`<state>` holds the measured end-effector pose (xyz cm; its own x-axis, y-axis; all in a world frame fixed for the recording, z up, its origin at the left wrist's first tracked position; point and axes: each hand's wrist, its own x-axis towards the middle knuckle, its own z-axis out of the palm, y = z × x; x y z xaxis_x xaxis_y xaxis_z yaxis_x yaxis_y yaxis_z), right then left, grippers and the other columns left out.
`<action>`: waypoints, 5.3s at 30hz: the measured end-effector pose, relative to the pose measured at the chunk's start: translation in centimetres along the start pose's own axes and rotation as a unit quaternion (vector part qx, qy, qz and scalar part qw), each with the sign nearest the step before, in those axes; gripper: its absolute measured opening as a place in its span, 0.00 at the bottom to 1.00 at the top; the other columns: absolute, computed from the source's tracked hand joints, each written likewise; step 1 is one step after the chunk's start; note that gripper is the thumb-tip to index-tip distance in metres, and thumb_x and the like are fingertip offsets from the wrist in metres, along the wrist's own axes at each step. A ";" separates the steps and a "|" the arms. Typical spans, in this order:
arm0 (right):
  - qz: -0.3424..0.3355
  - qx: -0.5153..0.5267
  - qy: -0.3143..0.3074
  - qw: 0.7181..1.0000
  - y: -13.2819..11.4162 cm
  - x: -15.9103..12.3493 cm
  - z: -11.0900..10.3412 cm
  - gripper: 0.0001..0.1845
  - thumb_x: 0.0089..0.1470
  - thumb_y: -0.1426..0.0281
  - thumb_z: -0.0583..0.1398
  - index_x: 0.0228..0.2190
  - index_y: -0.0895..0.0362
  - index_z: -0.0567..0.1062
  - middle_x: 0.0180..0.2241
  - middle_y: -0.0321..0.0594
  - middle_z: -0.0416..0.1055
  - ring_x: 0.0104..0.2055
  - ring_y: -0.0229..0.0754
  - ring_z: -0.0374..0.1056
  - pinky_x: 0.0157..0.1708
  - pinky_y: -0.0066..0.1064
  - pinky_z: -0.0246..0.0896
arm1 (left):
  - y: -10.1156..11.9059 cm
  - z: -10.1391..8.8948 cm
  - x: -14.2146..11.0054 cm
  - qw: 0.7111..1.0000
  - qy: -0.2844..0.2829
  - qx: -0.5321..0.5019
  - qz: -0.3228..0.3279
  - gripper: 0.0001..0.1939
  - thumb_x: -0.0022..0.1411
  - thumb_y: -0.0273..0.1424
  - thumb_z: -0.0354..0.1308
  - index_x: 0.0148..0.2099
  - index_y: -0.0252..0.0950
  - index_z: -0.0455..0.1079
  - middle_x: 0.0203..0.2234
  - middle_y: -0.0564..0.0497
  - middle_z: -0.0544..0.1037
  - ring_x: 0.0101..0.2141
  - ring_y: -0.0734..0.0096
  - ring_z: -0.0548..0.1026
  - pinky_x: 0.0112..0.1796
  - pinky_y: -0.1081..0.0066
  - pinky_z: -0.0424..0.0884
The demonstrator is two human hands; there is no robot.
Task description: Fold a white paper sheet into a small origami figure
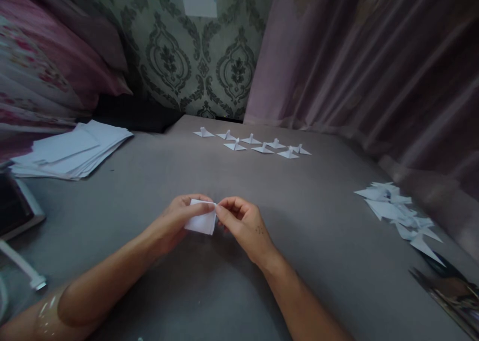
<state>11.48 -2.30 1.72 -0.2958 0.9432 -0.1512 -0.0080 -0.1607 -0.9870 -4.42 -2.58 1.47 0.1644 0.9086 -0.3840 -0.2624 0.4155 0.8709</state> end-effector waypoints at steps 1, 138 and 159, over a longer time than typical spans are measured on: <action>0.000 -0.007 0.002 1.000 0.0 0.0 0.0 0.12 0.49 0.61 0.63 0.29 0.58 0.73 0.23 0.33 0.68 0.25 0.32 0.61 0.25 0.24 0.57 | 0.0 0.1 0.0 1.000 0.005 0.004 -0.001 0.09 0.48 0.32 0.65 0.30 0.32 0.71 0.18 0.53 0.73 0.20 0.78 0.69 0.22 0.79 0.62; 0.000 -0.060 0.021 0.998 0.5 0.4 0.2 0.14 0.48 0.60 0.63 0.28 0.58 0.73 0.21 0.33 0.68 0.21 0.31 0.62 0.22 0.23 0.60 | -0.3 -0.2 0.4 1.000 -0.019 -0.011 -0.007 0.07 0.48 0.29 0.63 0.30 0.30 0.71 0.21 0.52 0.72 0.20 0.80 0.67 0.23 0.78 0.62; -0.058 -0.061 0.044 0.996 0.6 0.2 0.4 0.11 0.49 0.61 0.63 0.30 0.57 0.75 0.23 0.34 0.71 0.23 0.34 0.65 0.26 0.27 0.64 | -0.5 -0.1 0.5 0.997 -0.023 -0.068 0.014 0.08 0.48 0.28 0.64 0.29 0.30 0.69 0.20 0.53 0.70 0.21 0.81 0.66 0.23 0.79 0.61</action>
<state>10.99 -2.32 1.17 -0.2153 0.9759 -0.0350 0.0805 -0.0180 -0.9966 -4.33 -2.33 0.86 0.1982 0.9186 -0.3419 -0.3935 0.3941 0.8306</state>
